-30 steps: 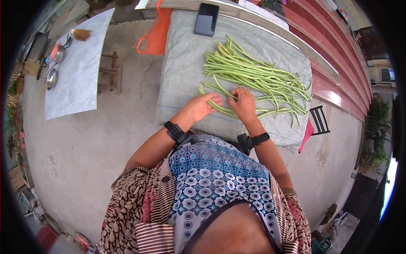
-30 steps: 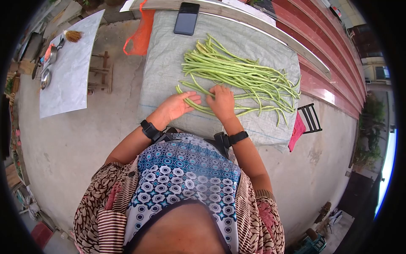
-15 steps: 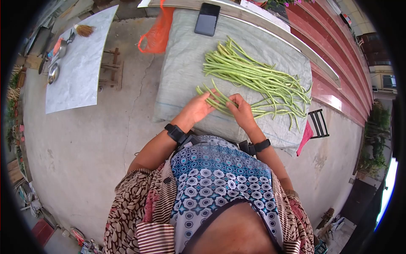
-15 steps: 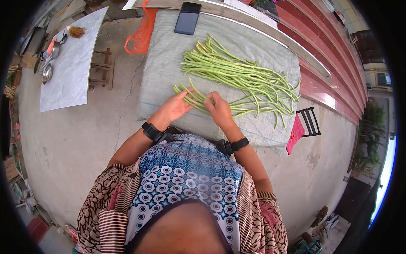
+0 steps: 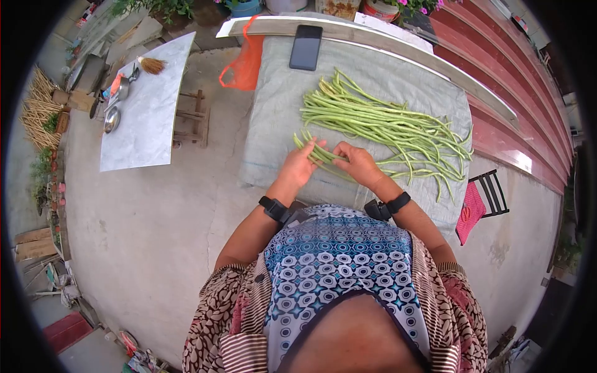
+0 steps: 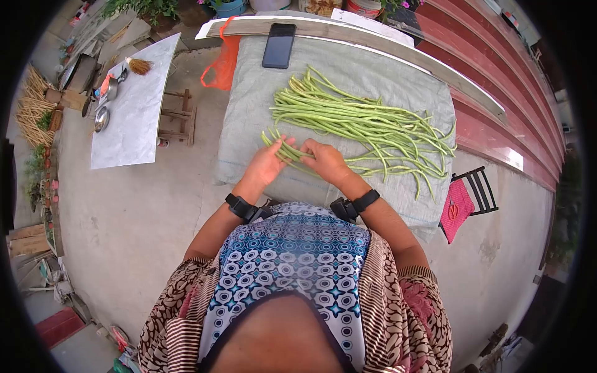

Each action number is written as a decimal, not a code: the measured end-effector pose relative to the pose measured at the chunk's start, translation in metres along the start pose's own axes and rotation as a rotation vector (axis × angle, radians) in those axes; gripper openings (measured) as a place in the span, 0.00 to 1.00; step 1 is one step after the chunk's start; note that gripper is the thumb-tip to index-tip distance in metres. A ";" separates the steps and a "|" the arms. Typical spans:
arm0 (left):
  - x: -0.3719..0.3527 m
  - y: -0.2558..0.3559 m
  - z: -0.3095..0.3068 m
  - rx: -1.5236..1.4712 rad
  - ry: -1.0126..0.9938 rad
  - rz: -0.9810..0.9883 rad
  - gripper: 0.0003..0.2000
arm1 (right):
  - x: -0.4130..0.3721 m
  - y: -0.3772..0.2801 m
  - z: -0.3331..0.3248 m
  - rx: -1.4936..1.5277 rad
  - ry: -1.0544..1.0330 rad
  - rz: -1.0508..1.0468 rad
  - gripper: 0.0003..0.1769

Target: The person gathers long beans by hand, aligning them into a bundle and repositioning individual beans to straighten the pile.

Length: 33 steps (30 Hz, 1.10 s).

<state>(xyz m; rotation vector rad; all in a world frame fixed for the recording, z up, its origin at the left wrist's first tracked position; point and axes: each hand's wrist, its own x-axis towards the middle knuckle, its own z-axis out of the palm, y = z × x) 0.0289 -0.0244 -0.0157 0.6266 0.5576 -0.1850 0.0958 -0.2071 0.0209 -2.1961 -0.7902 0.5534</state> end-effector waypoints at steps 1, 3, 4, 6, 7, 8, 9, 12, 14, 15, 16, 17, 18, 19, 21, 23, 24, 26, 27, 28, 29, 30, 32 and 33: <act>0.000 -0.001 0.003 0.027 0.019 0.019 0.19 | 0.001 0.002 -0.002 0.021 -0.011 -0.005 0.11; -0.004 -0.004 0.006 0.075 0.063 0.056 0.19 | 0.001 0.004 -0.003 0.065 -0.041 -0.013 0.11; -0.006 -0.006 0.006 0.067 0.093 0.074 0.19 | 0.000 0.005 -0.003 0.063 0.005 -0.019 0.11; -0.014 -0.006 0.003 0.049 0.143 0.107 0.19 | -0.001 -0.002 0.000 0.055 0.102 -0.027 0.11; -0.015 -0.007 0.005 0.036 0.156 0.119 0.19 | 0.001 0.001 -0.001 0.090 0.102 -0.014 0.10; -0.018 -0.007 0.005 0.022 0.164 0.131 0.19 | 0.004 0.002 -0.001 0.120 0.105 0.002 0.10; -0.019 -0.007 0.007 0.010 0.170 0.142 0.19 | 0.005 0.003 -0.002 0.150 0.110 0.018 0.10; -0.028 -0.006 0.004 -0.073 0.121 0.151 0.19 | 0.006 -0.007 0.010 0.218 0.130 -0.089 0.09; -0.029 -0.007 0.010 -0.077 0.048 0.169 0.17 | 0.009 -0.007 0.012 0.287 0.119 -0.134 0.09; -0.031 -0.006 0.010 -0.078 0.005 0.179 0.16 | 0.010 -0.009 0.013 0.319 0.118 -0.158 0.09; -0.032 -0.007 0.012 -0.086 0.002 0.183 0.16 | 0.009 -0.010 0.012 0.278 0.082 -0.149 0.09; -0.034 -0.008 0.015 -0.095 -0.002 0.186 0.16 | 0.007 -0.010 0.009 0.236 0.046 -0.140 0.09; -0.035 -0.009 0.017 -0.104 -0.007 0.189 0.15 | 0.005 -0.011 0.006 0.193 0.010 -0.130 0.10; -0.041 -0.006 0.010 -0.105 -0.020 0.202 0.15 | 0.000 -0.021 0.010 0.143 0.066 -0.182 0.10; -0.044 -0.007 0.014 -0.104 0.005 0.221 0.14 | -0.008 -0.025 0.003 0.081 0.144 -0.276 0.11; -0.043 -0.007 0.013 -0.142 -0.008 0.238 0.14 | -0.010 -0.022 0.000 -0.016 0.167 -0.284 0.12; -0.044 -0.007 0.014 -0.160 -0.014 0.243 0.14 | -0.012 -0.021 -0.001 -0.062 0.180 -0.284 0.12; -0.045 -0.006 0.014 -0.160 -0.037 0.236 0.14 | -0.015 -0.022 0.003 -0.093 0.172 -0.257 0.13; -0.045 -0.006 0.015 -0.160 -0.044 0.233 0.14 | -0.015 -0.023 0.003 -0.105 0.165 -0.244 0.13; -0.045 -0.006 0.017 -0.156 -0.050 0.230 0.14 | -0.016 -0.024 0.002 -0.107 0.161 -0.249 0.12; -0.046 -0.005 0.016 -0.152 -0.060 0.230 0.15 | -0.016 -0.026 0.004 -0.111 0.158 -0.254 0.11; -0.047 -0.004 0.017 -0.148 -0.066 0.229 0.15 | -0.016 -0.027 0.003 -0.113 0.154 -0.260 0.11; -0.050 -0.004 0.020 -0.129 -0.071 0.234 0.17 | -0.016 -0.026 0.003 -0.116 0.103 -0.261 0.12; -0.051 -0.004 0.021 -0.121 -0.076 0.237 0.18 | -0.017 -0.024 0.003 -0.120 0.079 -0.261 0.13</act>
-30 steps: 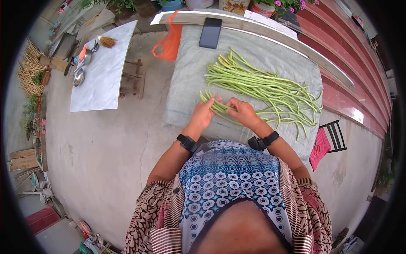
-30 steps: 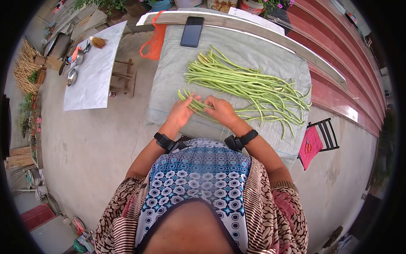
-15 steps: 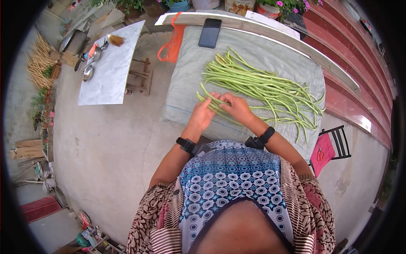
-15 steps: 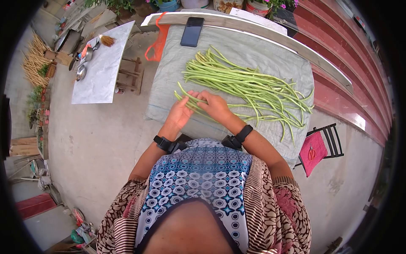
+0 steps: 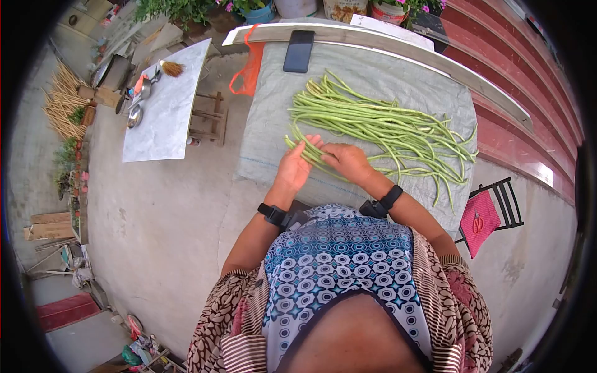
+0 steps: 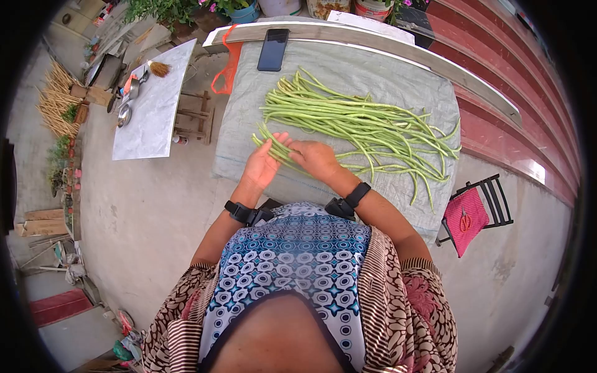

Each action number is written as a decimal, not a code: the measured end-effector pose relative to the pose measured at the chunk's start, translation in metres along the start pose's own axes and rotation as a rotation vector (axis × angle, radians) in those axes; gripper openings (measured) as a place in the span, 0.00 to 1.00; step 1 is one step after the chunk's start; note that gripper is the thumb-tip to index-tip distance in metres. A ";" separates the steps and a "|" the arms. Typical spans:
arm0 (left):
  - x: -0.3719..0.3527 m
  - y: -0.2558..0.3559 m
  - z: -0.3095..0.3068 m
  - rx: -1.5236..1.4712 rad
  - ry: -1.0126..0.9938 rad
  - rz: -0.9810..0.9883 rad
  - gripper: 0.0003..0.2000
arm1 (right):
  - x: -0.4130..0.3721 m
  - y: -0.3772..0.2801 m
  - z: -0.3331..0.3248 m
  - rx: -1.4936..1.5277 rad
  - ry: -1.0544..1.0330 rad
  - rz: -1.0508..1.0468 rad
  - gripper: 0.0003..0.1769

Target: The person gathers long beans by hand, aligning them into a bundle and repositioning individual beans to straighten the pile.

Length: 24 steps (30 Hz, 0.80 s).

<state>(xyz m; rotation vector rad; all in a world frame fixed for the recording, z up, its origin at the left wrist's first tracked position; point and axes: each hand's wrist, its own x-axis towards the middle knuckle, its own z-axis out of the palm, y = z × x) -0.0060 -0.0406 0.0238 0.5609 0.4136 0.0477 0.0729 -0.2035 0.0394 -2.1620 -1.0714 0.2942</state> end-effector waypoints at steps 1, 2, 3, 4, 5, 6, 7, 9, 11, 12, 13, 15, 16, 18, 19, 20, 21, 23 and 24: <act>0.000 0.000 0.001 -0.010 0.005 0.009 0.19 | 0.000 0.002 0.000 0.020 0.015 -0.015 0.13; 0.000 0.001 0.003 -0.020 0.010 0.019 0.19 | 0.000 0.004 0.000 0.040 0.030 -0.032 0.13; 0.000 0.001 0.004 -0.030 0.018 0.030 0.20 | 0.000 0.004 -0.002 0.062 0.043 -0.050 0.13; 0.000 0.001 0.005 -0.026 0.015 0.033 0.20 | 0.000 0.005 -0.003 0.066 0.033 -0.048 0.12; 0.000 0.002 0.005 -0.023 0.011 0.035 0.21 | -0.001 0.005 -0.006 0.069 0.023 -0.047 0.12; 0.000 0.003 0.006 -0.020 0.006 0.036 0.21 | -0.001 0.004 -0.008 0.070 0.013 -0.044 0.12; -0.005 0.006 0.003 -0.029 -0.010 0.037 0.21 | -0.003 -0.002 -0.003 0.049 0.024 -0.056 0.12; -0.007 0.007 0.008 -0.043 0.000 0.040 0.21 | -0.002 0.000 -0.004 0.040 0.022 -0.080 0.11; -0.012 0.009 0.013 -0.017 0.040 0.035 0.20 | -0.002 -0.001 -0.005 0.043 0.002 -0.078 0.11; -0.013 0.009 0.015 -0.003 0.061 0.031 0.20 | -0.002 -0.002 -0.006 0.045 -0.009 -0.076 0.11; -0.011 0.007 0.008 0.004 0.009 0.037 0.18 | -0.002 -0.002 -0.007 0.039 -0.034 -0.079 0.11; -0.006 0.003 -0.012 0.016 -0.100 0.053 0.16 | -0.002 -0.004 -0.007 0.022 -0.084 -0.089 0.12; -0.005 0.002 -0.017 0.014 -0.103 0.046 0.15 | -0.003 -0.004 -0.006 0.035 -0.087 -0.099 0.13; -0.006 0.002 -0.023 0.008 -0.108 0.027 0.14 | -0.006 -0.002 0.000 0.059 -0.095 -0.112 0.15; -0.008 0.003 -0.022 -0.071 -0.083 0.037 0.13 | -0.008 0.001 0.001 0.019 -0.059 -0.166 0.16; -0.009 0.004 -0.021 -0.151 -0.059 0.046 0.13 | -0.011 0.005 0.001 -0.022 -0.023 -0.218 0.17; -0.012 0.007 -0.018 -0.231 -0.048 0.051 0.14 | -0.015 0.007 0.001 -0.075 0.021 -0.269 0.18; -0.013 0.014 -0.005 -0.242 -0.002 0.106 0.15 | -0.022 0.000 -0.016 -0.122 -0.183 -0.072 0.18; -0.012 0.017 0.000 -0.249 0.020 0.128 0.15 | -0.027 0.001 -0.024 -0.145 -0.285 0.033 0.18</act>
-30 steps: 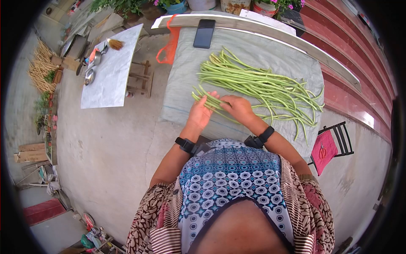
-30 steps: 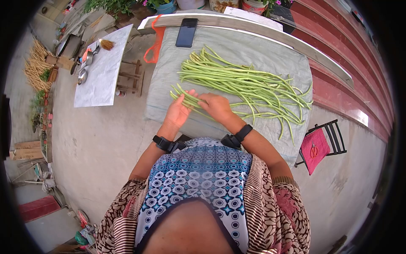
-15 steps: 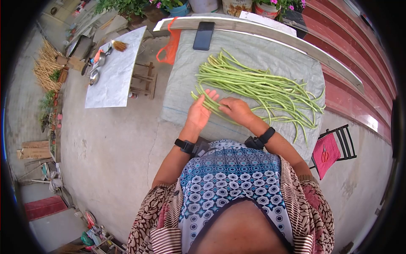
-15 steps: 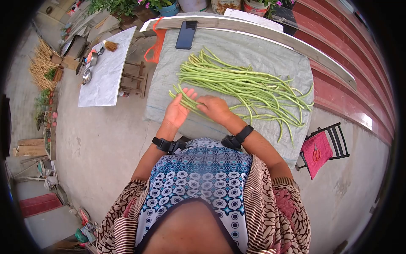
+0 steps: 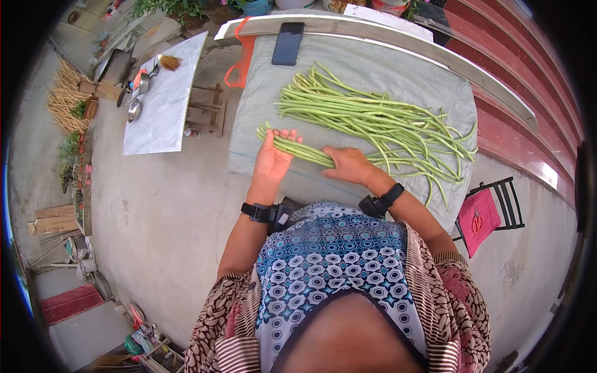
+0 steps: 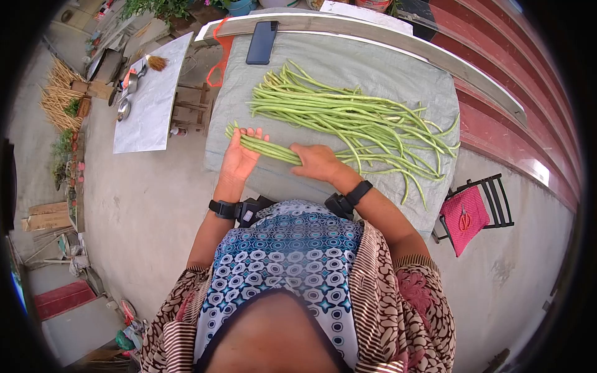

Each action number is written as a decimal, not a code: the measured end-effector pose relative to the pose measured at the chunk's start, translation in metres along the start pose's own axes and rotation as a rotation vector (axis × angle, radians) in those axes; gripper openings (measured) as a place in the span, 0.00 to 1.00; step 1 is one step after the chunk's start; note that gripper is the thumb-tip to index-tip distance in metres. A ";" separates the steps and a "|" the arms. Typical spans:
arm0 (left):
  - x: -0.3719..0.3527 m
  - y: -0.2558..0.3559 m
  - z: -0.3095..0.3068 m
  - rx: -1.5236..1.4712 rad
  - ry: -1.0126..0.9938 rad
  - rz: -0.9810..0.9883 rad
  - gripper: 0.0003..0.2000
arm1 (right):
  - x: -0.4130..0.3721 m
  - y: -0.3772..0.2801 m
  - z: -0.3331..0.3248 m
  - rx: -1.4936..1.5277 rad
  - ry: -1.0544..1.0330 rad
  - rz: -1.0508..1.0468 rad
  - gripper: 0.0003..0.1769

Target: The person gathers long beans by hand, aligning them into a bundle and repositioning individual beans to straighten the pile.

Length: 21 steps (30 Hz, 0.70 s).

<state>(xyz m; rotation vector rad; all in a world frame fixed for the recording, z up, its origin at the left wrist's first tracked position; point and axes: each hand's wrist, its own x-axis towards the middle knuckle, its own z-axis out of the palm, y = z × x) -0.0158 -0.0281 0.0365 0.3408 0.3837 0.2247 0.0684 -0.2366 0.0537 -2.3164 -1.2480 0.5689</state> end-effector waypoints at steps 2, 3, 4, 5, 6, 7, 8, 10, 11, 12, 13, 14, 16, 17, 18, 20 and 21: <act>0.007 0.007 0.001 -0.001 -0.013 0.048 0.16 | -0.014 0.022 0.004 -0.099 0.074 0.046 0.17; 0.013 0.011 0.000 -0.001 -0.018 0.074 0.16 | -0.022 0.033 0.004 -0.150 0.109 0.068 0.16; 0.018 0.015 -0.009 -0.042 0.006 0.080 0.16 | -0.036 0.033 0.002 -0.190 0.108 0.119 0.15; 0.026 0.019 -0.013 -0.078 0.057 0.089 0.17 | -0.048 0.036 -0.008 -0.209 0.087 0.166 0.15; 0.033 0.024 -0.020 -0.115 0.107 0.101 0.17 | -0.059 0.040 -0.016 -0.232 0.066 0.209 0.14; 0.040 0.029 -0.031 -0.128 0.169 0.078 0.17 | -0.071 0.048 -0.018 -0.265 0.088 0.234 0.14; 0.049 0.034 -0.042 -0.142 0.232 0.053 0.18 | -0.083 0.058 -0.021 -0.297 0.108 0.258 0.14; 0.061 0.032 -0.050 -0.147 0.311 -0.013 0.18 | -0.104 0.068 -0.033 -0.340 0.132 0.322 0.13; 0.062 0.027 -0.055 -0.138 0.320 -0.051 0.18 | -0.116 0.067 -0.039 -0.354 0.143 0.360 0.13; 0.062 0.025 -0.057 -0.126 0.342 -0.090 0.18 | -0.125 0.066 -0.046 -0.359 0.145 0.398 0.13; 0.063 0.021 -0.059 -0.125 0.352 -0.114 0.18 | -0.133 0.066 -0.053 -0.372 0.108 0.458 0.14; 0.064 0.017 -0.062 -0.125 0.360 -0.138 0.18 | -0.142 0.065 -0.061 -0.387 0.072 0.519 0.15; 0.065 0.009 -0.063 -0.108 0.364 -0.154 0.17 | -0.162 0.072 -0.074 -0.422 -0.001 0.615 0.16; 0.065 0.006 -0.064 -0.092 0.358 -0.143 0.16 | -0.172 0.077 -0.080 -0.443 -0.038 0.650 0.17; 0.063 0.005 -0.063 -0.077 0.353 -0.131 0.16 | -0.181 0.081 -0.085 -0.466 -0.075 0.683 0.17; 0.059 0.005 -0.058 -0.049 0.377 -0.133 0.13 | -0.183 0.074 -0.094 -0.543 -0.121 0.754 0.20; 0.056 0.005 -0.054 -0.036 0.388 -0.135 0.12 | -0.177 0.064 -0.099 -0.560 -0.121 0.762 0.20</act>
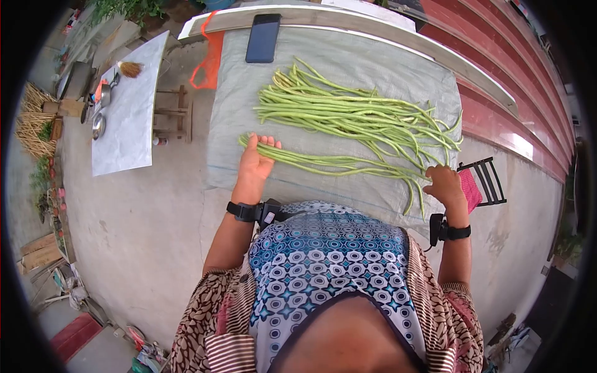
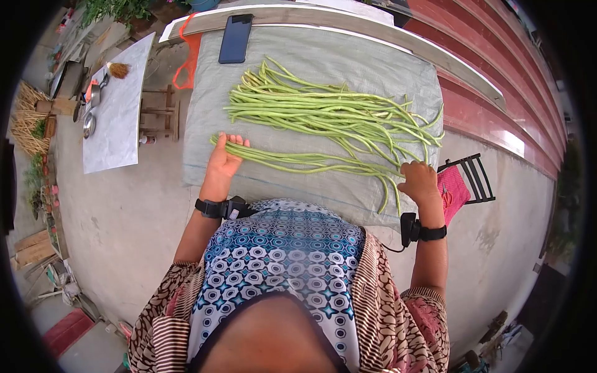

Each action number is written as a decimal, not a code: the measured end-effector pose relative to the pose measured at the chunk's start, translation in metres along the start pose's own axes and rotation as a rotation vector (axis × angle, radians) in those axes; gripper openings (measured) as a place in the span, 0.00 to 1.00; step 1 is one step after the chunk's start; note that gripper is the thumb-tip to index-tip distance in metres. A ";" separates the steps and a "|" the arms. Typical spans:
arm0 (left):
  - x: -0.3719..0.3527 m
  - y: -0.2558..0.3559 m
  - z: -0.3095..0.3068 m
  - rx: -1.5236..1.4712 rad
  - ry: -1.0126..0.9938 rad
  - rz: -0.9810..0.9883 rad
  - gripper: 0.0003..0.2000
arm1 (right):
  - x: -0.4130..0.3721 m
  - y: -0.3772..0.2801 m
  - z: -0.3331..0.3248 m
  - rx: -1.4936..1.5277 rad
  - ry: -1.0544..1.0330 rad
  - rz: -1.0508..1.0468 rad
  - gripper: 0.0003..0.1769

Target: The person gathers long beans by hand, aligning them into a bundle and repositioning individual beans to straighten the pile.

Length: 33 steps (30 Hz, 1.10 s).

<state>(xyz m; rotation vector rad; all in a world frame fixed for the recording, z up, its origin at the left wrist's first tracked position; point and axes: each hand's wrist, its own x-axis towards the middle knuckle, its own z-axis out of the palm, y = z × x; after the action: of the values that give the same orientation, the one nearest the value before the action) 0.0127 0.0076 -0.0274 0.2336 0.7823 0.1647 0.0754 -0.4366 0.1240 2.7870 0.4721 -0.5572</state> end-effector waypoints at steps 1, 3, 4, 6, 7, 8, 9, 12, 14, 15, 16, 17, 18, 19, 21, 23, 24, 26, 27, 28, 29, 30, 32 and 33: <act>-0.005 0.000 0.006 0.009 0.002 0.003 0.12 | 0.004 -0.013 -0.005 0.129 0.160 -0.044 0.19; -0.013 -0.001 0.017 0.023 0.003 0.011 0.11 | 0.014 -0.057 -0.023 0.357 0.429 -0.139 0.14; -0.014 0.000 0.019 0.025 -0.052 -0.004 0.11 | 0.022 -0.080 -0.026 0.395 0.559 -0.237 0.13; -0.015 0.002 0.024 0.029 -0.137 -0.025 0.12 | 0.042 -0.123 -0.039 0.434 0.704 -0.412 0.16; -0.013 0.001 0.023 0.019 -0.140 -0.031 0.12 | 0.053 -0.143 -0.043 0.459 0.767 -0.481 0.17; -0.009 -0.001 0.020 0.010 -0.145 -0.036 0.12 | 0.063 -0.161 -0.047 0.457 0.793 -0.486 0.17; -0.005 -0.002 0.018 0.001 -0.151 -0.041 0.13 | 0.073 -0.175 -0.050 0.454 0.820 -0.490 0.18; -0.004 0.000 0.009 0.158 -0.208 -0.029 0.11 | 0.096 -0.204 -0.050 0.444 0.866 -0.534 0.17; -0.002 0.001 0.004 0.192 -0.259 -0.019 0.12 | 0.110 -0.214 -0.043 0.395 0.883 -0.566 0.15; -0.002 0.001 0.002 0.209 -0.284 -0.011 0.13 | 0.114 -0.218 -0.041 0.374 0.895 -0.580 0.14; -0.002 0.000 0.000 0.212 -0.298 -0.007 0.14 | 0.117 -0.221 -0.039 0.355 0.905 -0.594 0.13; -0.001 0.000 -0.001 0.216 -0.311 -0.003 0.15 | 0.118 -0.222 -0.038 0.346 0.950 -0.601 0.13; -0.002 0.001 0.000 0.221 -0.329 -0.001 0.15 | 0.115 -0.224 -0.043 0.335 0.998 -0.606 0.12; -0.003 0.001 0.000 0.211 -0.334 0.006 0.17 | 0.114 -0.225 -0.046 0.328 1.043 -0.613 0.11; -0.002 0.002 -0.003 0.192 -0.342 0.021 0.21 | 0.105 -0.235 -0.042 0.463 0.979 -0.659 0.10; 0.005 0.002 -0.009 0.148 -0.383 0.017 0.21 | 0.097 -0.242 -0.033 0.510 0.901 -0.700 0.09; 0.006 0.002 -0.010 0.126 -0.404 0.014 0.20 | 0.097 -0.246 -0.024 0.489 0.854 -0.725 0.09; 0.009 0.007 -0.011 0.061 -0.400 -0.022 0.20 | 0.101 -0.255 -0.013 0.448 0.754 -0.794 0.09; 0.007 0.008 -0.011 0.031 -0.396 -0.034 0.20 | 0.102 -0.255 -0.009 0.435 0.702 -0.842 0.10; 0.006 0.008 -0.011 0.017 -0.396 -0.033 0.19 | 0.104 -0.255 -0.006 0.423 0.650 -0.889 0.10; 0.004 0.008 -0.010 0.003 -0.398 -0.031 0.17 | 0.104 -0.255 -0.005 0.434 0.636 -0.864 0.10; 0.004 0.007 -0.010 -0.011 -0.402 -0.031 0.16 | 0.103 -0.255 -0.005 0.444 0.621 -0.837 0.11; 0.016 0.007 -0.023 -0.009 -0.476 -0.020 0.16 | 0.102 -0.257 -0.004 0.440 0.608 -0.816 0.11; 0.016 0.007 -0.023 -0.009 -0.515 -0.015 0.15 | 0.103 -0.257 -0.003 0.427 0.611 -0.825 0.11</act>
<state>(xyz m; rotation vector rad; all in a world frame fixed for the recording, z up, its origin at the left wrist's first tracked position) 0.0070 0.0210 -0.0520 0.2479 0.2718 0.0872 0.0732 -0.1736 0.0360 3.0278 1.8635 0.1152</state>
